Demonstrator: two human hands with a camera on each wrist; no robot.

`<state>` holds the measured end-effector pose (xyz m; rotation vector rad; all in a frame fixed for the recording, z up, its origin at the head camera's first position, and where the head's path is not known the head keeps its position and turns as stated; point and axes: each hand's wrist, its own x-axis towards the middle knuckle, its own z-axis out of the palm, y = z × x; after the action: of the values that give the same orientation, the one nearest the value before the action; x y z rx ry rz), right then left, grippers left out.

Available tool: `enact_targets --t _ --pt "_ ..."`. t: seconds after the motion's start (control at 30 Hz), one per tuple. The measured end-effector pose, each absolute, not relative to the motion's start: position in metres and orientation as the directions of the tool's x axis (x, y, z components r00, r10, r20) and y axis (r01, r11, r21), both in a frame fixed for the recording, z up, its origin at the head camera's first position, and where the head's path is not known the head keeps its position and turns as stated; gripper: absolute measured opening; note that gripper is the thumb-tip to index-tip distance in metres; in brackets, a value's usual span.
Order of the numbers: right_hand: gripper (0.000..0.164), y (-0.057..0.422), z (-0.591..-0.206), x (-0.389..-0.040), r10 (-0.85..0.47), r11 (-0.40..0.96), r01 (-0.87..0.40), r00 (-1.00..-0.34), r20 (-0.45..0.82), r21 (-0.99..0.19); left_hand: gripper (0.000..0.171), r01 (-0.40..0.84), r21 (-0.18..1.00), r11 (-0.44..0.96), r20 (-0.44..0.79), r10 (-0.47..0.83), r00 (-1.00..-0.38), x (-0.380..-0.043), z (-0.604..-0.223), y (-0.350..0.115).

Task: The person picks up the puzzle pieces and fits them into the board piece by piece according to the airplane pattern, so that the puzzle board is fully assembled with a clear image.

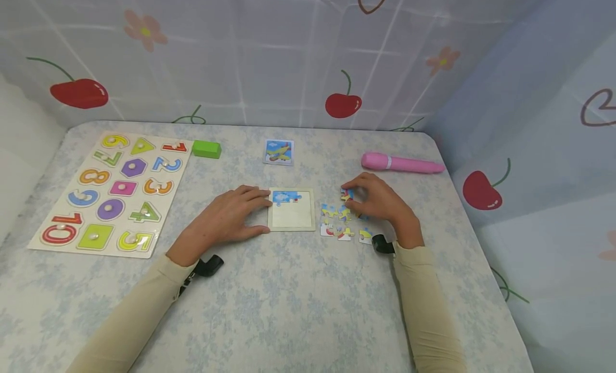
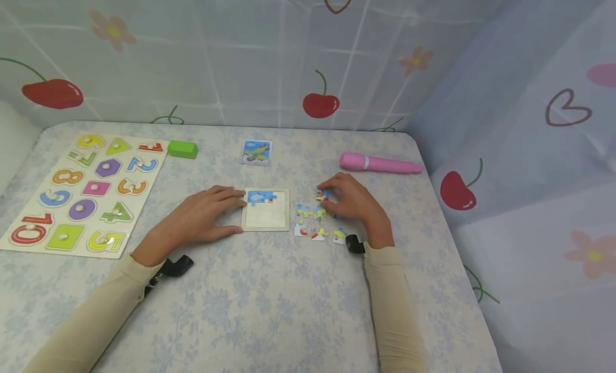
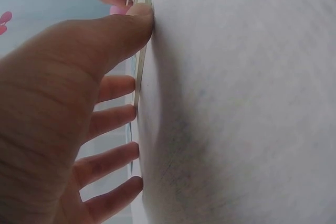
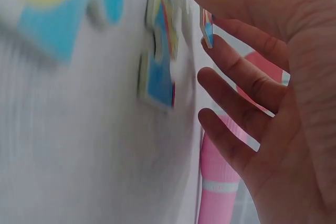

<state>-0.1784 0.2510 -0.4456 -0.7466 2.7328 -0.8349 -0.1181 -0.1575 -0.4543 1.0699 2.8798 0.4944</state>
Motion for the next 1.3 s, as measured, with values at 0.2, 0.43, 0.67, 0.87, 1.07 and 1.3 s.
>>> enact_targets --t 0.2,0.43,0.67,0.87,1.07,1.3 --pt "0.041 0.239 -0.445 -0.18 -0.525 0.719 -0.412 -0.85 -0.048 -0.559 0.064 0.629 0.312 0.712 0.076 0.641 -0.764 -0.118 -0.453 -0.157" --pt "0.039 0.227 -0.443 -0.183 -0.554 0.705 -0.448 -0.832 -0.032 -0.549 0.064 0.625 0.312 0.715 0.073 0.638 -0.767 -0.117 -0.453 -0.157" --pt "0.038 0.213 -0.437 -0.186 -0.576 0.692 -0.47 -0.817 -0.026 -0.548 0.064 0.626 0.312 0.715 0.077 0.638 -0.766 -0.117 -0.454 -0.157" --pt "0.038 0.202 -0.435 -0.187 -0.584 0.687 -0.473 -0.811 -0.033 -0.551 0.063 0.631 0.301 0.715 0.081 0.64 -0.764 -0.118 -0.456 -0.158" --pt "0.037 0.194 -0.438 -0.187 -0.601 0.685 -0.49 -0.799 -0.038 -0.539 0.064 0.628 0.299 0.719 0.074 0.638 -0.766 -0.119 -0.455 -0.158" --pt "0.038 0.185 -0.44 -0.184 -0.6 0.687 -0.487 -0.799 -0.044 -0.539 0.064 0.627 0.305 0.717 0.074 0.638 -0.766 -0.118 -0.455 -0.158"
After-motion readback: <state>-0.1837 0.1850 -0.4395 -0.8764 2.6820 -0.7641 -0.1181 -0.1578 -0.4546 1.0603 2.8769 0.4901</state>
